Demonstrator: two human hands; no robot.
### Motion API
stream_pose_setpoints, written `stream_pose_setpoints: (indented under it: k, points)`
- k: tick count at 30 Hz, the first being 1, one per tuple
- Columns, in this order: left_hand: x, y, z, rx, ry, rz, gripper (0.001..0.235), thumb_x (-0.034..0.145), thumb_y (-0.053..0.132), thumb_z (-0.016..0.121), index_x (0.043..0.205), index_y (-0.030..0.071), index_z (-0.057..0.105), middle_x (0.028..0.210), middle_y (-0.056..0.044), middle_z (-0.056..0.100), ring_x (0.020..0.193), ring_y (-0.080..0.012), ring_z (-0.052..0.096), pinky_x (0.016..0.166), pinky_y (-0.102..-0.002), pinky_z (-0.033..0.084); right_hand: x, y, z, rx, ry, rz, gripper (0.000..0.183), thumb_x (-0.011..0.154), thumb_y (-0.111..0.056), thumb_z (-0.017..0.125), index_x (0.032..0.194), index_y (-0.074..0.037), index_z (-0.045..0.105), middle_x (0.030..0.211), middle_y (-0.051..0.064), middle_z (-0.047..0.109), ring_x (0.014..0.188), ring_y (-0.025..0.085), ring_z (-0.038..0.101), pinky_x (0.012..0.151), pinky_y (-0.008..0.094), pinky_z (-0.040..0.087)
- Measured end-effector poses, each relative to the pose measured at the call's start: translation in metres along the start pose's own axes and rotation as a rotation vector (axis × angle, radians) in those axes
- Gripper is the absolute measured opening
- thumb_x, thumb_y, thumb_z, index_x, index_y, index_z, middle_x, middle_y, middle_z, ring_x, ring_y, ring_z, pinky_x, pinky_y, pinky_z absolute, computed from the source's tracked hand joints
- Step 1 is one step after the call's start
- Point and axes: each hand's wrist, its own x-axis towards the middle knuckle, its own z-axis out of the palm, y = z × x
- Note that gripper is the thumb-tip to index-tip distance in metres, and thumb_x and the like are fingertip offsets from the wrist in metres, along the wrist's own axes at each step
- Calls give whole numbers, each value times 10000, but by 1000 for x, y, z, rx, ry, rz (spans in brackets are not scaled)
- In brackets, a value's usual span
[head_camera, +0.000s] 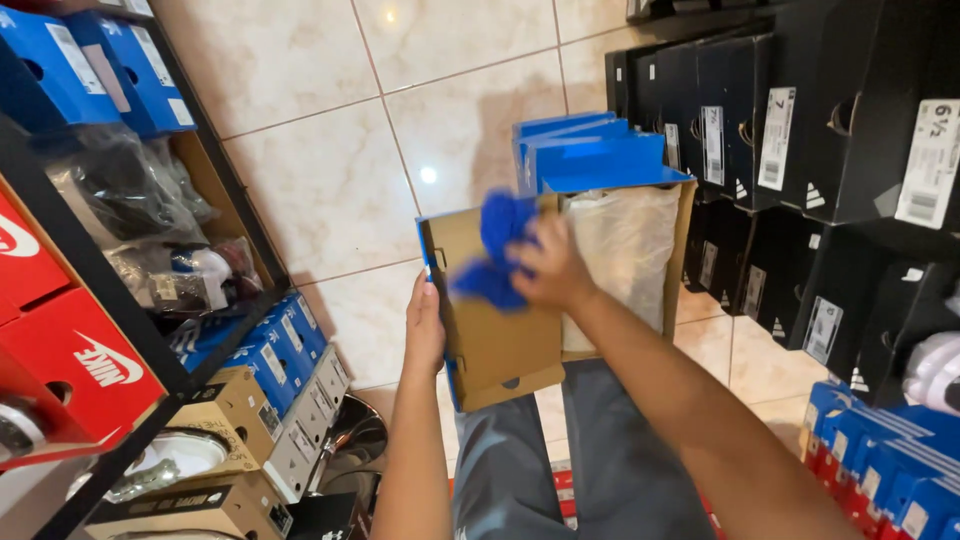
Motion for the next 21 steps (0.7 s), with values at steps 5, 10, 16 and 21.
stream_pose_setpoints:
  k: [5,10,16,21]
  points:
    - [-7,34,0,49,21,-10,531,1096,355,395,1448,-26,509,1432,-317,511,1398,-423,424,1195,-551,281,-11,-73,9,213,-29,-118,141,840,-348,645,908,-228,618,916,99,498,896,344,555,806,487,428]
    - [-25,-8,-3,-10,52,-46,487,1092,291,415,1460,-14,511,1440,-279,538,1405,-357,448,1199,-526,308,-143,-84,-52,424,-298,-4,273,939,-488,597,1019,-238,669,1053,88,568,1109,376,568,918,512,437]
    - [-33,15,53,-229,-471,-139,1095,664,871,612,1447,105,597,1032,-127,770,951,-150,717,858,-335,585,-273,-22,-206,696,-720,1130,260,903,-326,667,824,-155,846,727,110,825,720,263,772,754,429,568]
    - [-7,-35,148,163,-313,-55,978,932,419,759,1632,76,168,1601,-312,276,1461,-539,262,1109,-733,277,-248,3,-251,454,-1168,1223,920,827,-723,679,1566,-278,357,1363,262,649,1306,426,600,1145,540,441]
